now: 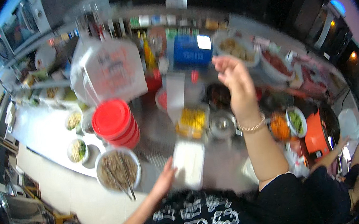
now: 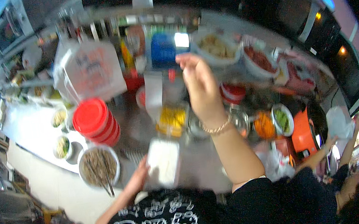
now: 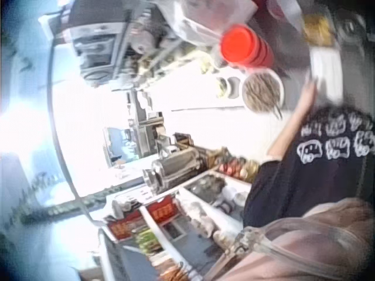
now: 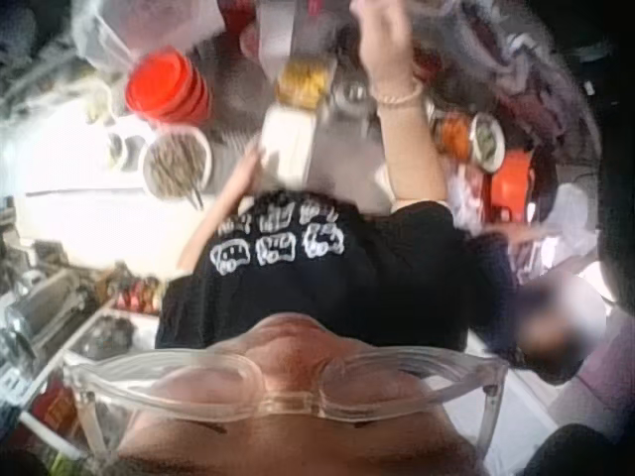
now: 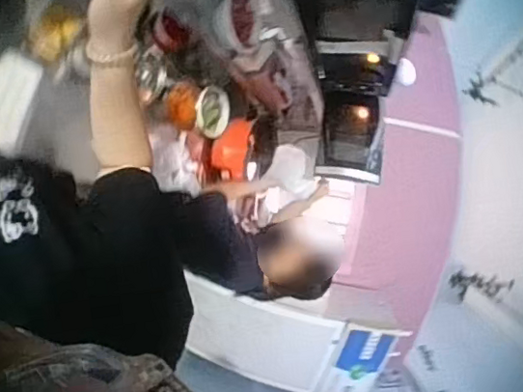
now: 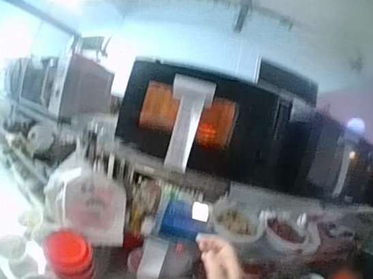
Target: The person assembles a takeout meal by placing rice in a bowl, adding cooked meat, vegetables, and sauce, then covering it with a lid. They repeat the process for a second bowl, using a microwave to heat rice and a ladle to add sauce.
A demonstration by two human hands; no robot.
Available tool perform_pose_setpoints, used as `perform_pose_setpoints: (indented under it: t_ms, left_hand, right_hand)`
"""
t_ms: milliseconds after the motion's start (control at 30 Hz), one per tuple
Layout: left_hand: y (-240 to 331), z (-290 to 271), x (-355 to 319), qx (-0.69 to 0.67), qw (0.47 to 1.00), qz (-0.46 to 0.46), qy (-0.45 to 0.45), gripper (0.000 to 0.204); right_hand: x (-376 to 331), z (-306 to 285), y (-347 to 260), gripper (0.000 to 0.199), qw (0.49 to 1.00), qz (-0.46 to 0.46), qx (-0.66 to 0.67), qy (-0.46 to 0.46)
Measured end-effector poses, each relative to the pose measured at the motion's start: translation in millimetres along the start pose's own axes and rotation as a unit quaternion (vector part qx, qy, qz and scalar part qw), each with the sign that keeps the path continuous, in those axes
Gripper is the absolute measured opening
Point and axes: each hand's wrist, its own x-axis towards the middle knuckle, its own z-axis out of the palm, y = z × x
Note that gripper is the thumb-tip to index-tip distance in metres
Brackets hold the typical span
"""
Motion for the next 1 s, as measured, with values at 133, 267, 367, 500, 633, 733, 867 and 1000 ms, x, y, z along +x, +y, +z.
perform_pose_setpoints:
  t_ms: [133, 267, 367, 500, 633, 733, 867, 1000]
  left_hand:
    - [6.4, 1.2, -0.3, -0.117, 0.992, -0.024, -0.028, 0.062]
    - [18.7, 8.7, -0.2, -0.121, 0.991, -0.043, -0.03, 0.065]
    - [17.8, 17.5, -3.3, -0.094, 0.995, -0.031, -0.019, 0.066]
    - [2.6, 23.4, -12.4, -0.089, 0.995, -0.002, -0.051, 0.069]
    - [-9.8, 23.2, -12.1, 0.098, 0.995, -0.013, -0.029, 0.069]
    - [-8.2, 18.3, -10.4, 0.044, 0.998, 0.012, -0.046, 0.07]
    - [-7.6, 9.2, -2.0, -0.1, 0.994, -0.045, -0.002, 0.067]
    - [-26.9, 2.9, 31.0, -0.159, 0.98, -0.111, 0.039, 0.067]
  right_hand:
    - [-162.3, 24.4, 82.2, 0.042, 0.95, 0.302, -0.077, 0.019]
    - [-256.5, 51.0, 111.2, 0.057, 0.852, 0.519, 0.06, 0.029]
    - [-280.2, 65.3, 108.1, 0.059, 0.883, 0.467, 0.039, 0.011]
    - [-287.6, 62.6, 84.6, 0.059, 0.895, 0.437, 0.088, -0.026]
    - [-285.3, 63.9, 72.1, 0.059, 0.877, 0.461, 0.139, 0.021]
    - [-285.3, 66.6, 75.7, 0.061, 0.88, 0.45, 0.144, 0.044]
    - [-294.4, 63.1, 93.3, 0.07, 0.832, 0.497, 0.182, 0.167]
    - [-306.2, 57.3, 127.3, 0.069, 0.72, 0.594, 0.286, 0.218]
